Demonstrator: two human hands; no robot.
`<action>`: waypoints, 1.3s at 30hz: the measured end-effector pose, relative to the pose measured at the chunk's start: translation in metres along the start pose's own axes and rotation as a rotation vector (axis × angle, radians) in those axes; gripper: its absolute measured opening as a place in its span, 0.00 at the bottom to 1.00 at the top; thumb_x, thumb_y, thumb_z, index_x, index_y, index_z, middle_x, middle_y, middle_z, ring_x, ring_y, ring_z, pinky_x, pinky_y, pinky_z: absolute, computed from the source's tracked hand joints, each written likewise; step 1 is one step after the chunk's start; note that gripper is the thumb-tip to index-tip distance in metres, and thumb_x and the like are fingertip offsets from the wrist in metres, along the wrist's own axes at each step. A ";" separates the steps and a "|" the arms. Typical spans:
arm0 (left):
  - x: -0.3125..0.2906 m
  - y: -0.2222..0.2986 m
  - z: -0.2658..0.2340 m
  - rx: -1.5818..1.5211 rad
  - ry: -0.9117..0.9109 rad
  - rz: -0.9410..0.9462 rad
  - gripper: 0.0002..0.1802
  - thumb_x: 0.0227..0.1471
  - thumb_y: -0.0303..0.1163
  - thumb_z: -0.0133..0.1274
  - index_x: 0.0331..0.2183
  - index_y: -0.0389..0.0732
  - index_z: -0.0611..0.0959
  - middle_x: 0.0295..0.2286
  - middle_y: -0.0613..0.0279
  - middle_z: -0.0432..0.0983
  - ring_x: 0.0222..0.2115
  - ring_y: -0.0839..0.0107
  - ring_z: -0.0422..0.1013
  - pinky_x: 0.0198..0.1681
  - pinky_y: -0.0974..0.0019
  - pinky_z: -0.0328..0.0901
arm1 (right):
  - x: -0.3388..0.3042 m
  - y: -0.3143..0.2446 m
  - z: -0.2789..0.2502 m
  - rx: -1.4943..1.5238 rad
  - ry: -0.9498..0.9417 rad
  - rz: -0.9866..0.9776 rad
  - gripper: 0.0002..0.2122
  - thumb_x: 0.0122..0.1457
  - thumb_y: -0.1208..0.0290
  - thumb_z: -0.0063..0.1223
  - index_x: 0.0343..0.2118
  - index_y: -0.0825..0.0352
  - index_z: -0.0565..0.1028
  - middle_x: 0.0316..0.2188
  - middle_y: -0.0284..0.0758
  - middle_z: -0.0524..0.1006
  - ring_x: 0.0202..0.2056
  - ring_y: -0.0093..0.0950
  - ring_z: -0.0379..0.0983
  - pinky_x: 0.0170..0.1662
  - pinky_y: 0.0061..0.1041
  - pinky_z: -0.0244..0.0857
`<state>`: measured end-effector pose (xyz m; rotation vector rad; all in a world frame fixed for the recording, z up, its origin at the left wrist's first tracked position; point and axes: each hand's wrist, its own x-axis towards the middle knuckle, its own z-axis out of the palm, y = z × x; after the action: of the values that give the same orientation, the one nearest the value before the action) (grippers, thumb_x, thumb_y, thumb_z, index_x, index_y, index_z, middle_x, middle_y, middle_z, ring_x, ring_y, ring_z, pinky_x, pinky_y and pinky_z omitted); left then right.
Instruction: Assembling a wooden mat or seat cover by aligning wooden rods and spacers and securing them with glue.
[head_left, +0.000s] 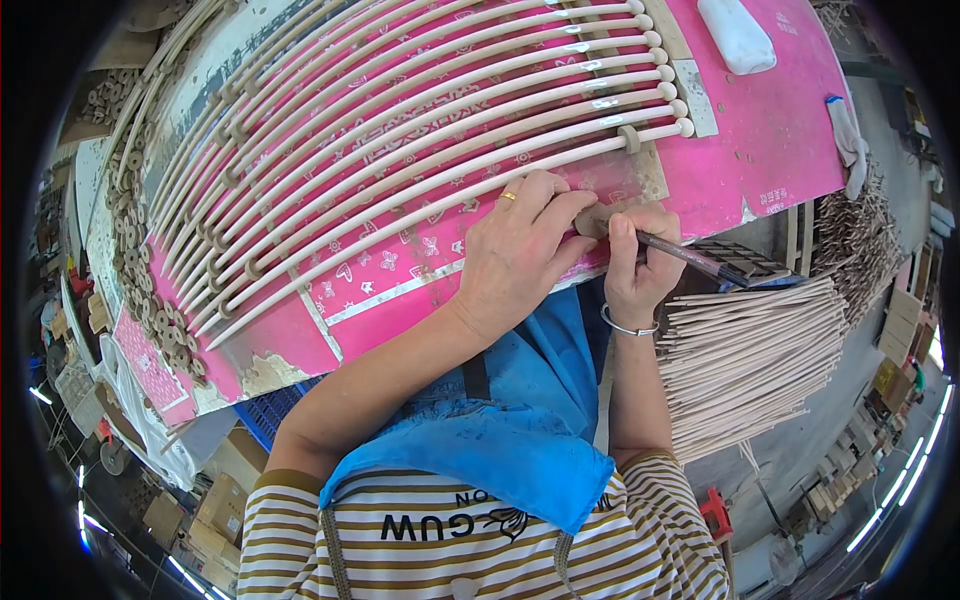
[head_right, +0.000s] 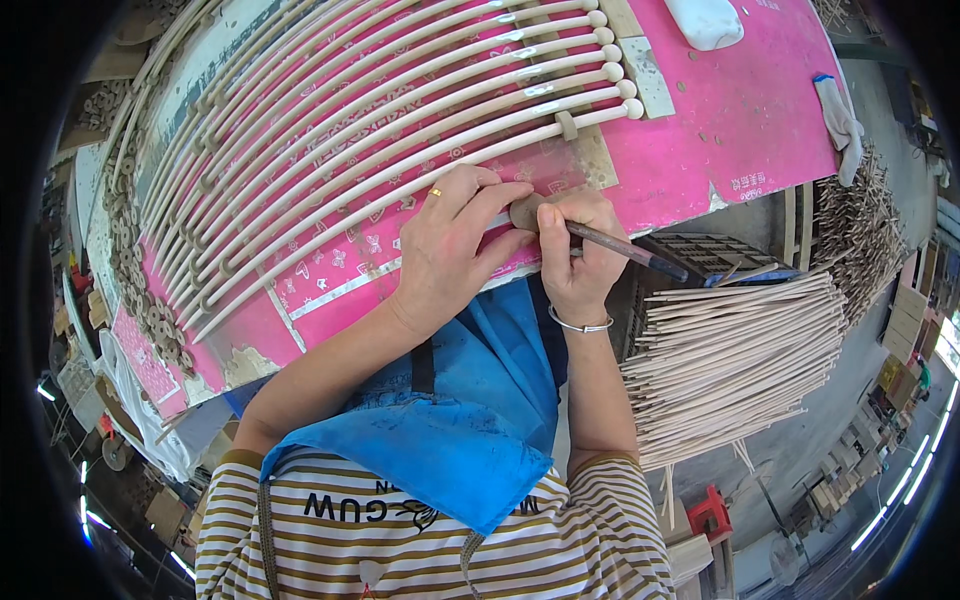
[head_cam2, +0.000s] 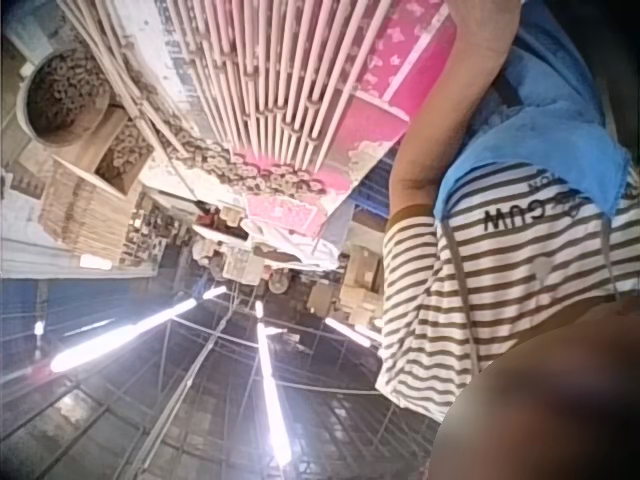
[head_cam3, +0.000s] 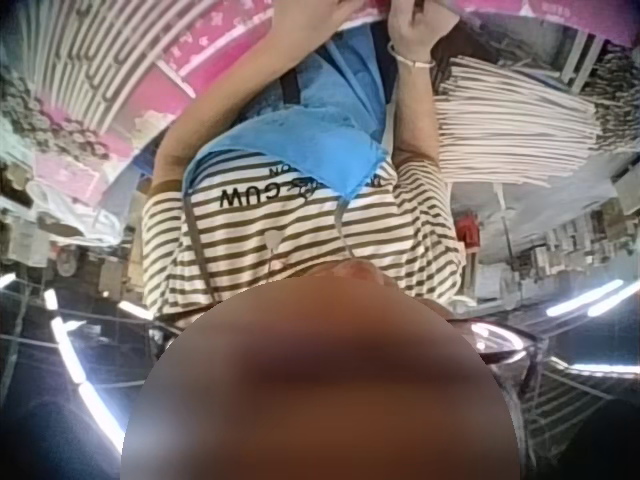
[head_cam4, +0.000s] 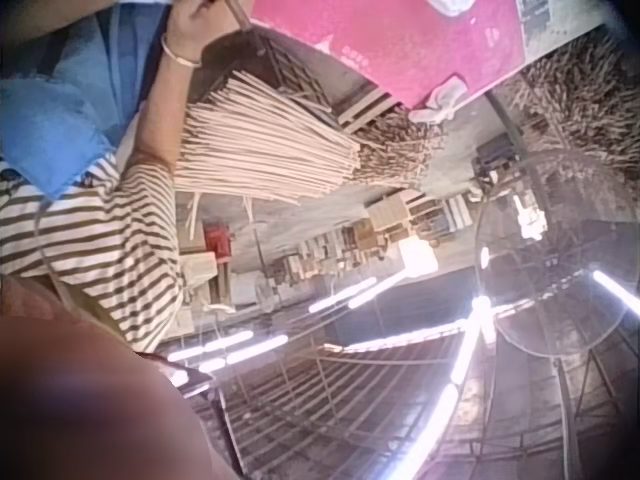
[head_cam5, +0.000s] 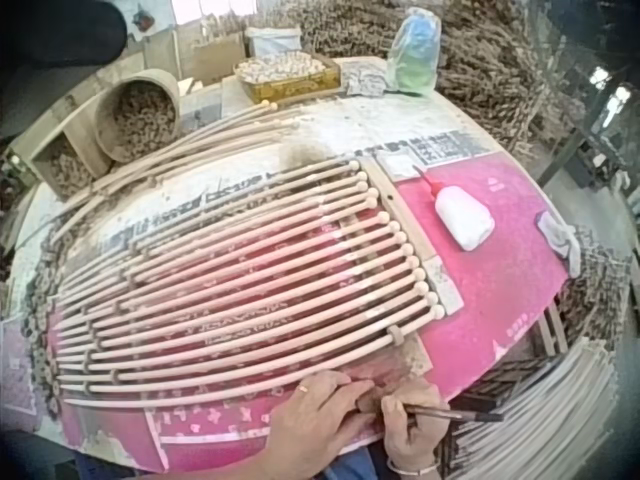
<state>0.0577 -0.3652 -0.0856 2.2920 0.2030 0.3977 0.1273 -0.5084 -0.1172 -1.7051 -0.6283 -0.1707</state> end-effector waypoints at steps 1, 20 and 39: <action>0.000 -0.001 0.001 0.001 -0.001 -0.003 0.25 0.40 0.31 0.70 0.44 0.44 0.84 0.39 0.62 0.73 0.41 0.62 0.73 0.38 0.63 0.71 | -0.001 0.001 0.001 0.001 -0.001 0.004 0.05 0.62 0.80 0.58 0.33 0.68 0.72 0.25 0.35 0.75 0.26 0.25 0.70 0.30 0.24 0.64; -0.002 -0.002 0.003 -0.012 -0.006 0.000 0.25 0.40 0.30 0.70 0.44 0.44 0.83 0.39 0.61 0.73 0.40 0.62 0.74 0.37 0.62 0.71 | -0.009 0.006 -0.004 -0.012 0.019 0.067 0.05 0.63 0.79 0.57 0.34 0.68 0.71 0.26 0.34 0.73 0.25 0.22 0.67 0.29 0.21 0.60; -0.002 -0.006 -0.037 -0.545 -0.288 -0.117 0.24 0.52 0.38 0.66 0.50 0.43 0.81 0.40 0.56 0.75 0.42 0.60 0.75 0.46 0.61 0.70 | 0.346 0.031 0.014 -0.673 -0.347 0.001 0.18 0.62 0.61 0.58 0.51 0.64 0.78 0.25 0.38 0.81 0.27 0.39 0.77 0.32 0.37 0.69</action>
<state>0.0429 -0.3363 -0.0672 1.7622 0.0699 0.0458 0.4301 -0.3901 0.0051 -2.4144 -0.8902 -0.0870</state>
